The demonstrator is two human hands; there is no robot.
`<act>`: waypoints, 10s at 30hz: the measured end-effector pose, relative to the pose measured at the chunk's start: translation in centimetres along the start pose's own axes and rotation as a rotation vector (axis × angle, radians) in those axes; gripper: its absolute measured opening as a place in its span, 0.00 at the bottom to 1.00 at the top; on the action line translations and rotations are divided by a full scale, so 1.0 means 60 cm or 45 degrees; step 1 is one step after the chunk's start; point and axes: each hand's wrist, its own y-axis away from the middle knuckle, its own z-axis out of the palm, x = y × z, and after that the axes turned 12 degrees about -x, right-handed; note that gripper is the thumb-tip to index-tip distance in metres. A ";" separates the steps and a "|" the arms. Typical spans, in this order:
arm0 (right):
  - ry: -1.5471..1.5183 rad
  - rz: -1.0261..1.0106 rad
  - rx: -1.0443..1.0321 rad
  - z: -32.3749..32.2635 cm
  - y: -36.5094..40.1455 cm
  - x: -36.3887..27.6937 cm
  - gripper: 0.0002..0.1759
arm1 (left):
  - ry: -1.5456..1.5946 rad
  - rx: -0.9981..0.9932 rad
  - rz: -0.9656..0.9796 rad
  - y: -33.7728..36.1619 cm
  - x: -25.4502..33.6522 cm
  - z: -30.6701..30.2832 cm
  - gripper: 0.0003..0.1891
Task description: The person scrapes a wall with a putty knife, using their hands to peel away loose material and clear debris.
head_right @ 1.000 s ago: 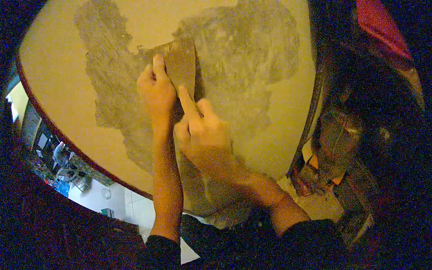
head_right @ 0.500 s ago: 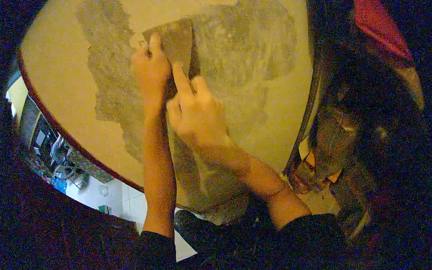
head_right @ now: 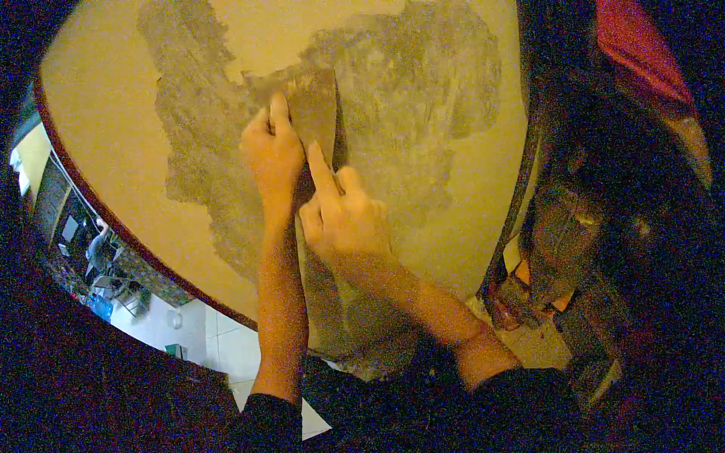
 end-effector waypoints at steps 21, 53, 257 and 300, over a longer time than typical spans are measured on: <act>0.074 0.032 -0.028 0.010 0.010 0.003 0.33 | 0.003 0.038 -0.033 0.002 -0.017 0.004 0.28; -0.137 0.046 -0.024 -0.008 0.035 0.024 0.30 | 0.387 -0.288 -0.056 0.047 -0.030 -0.007 0.22; -0.110 -0.178 -0.080 0.011 -0.035 -0.038 0.11 | -0.071 -0.164 0.090 -0.064 -0.013 -0.050 0.27; -0.020 -0.063 -0.160 -0.012 -0.011 -0.018 0.09 | 0.055 -0.139 0.073 -0.032 -0.004 -0.010 0.26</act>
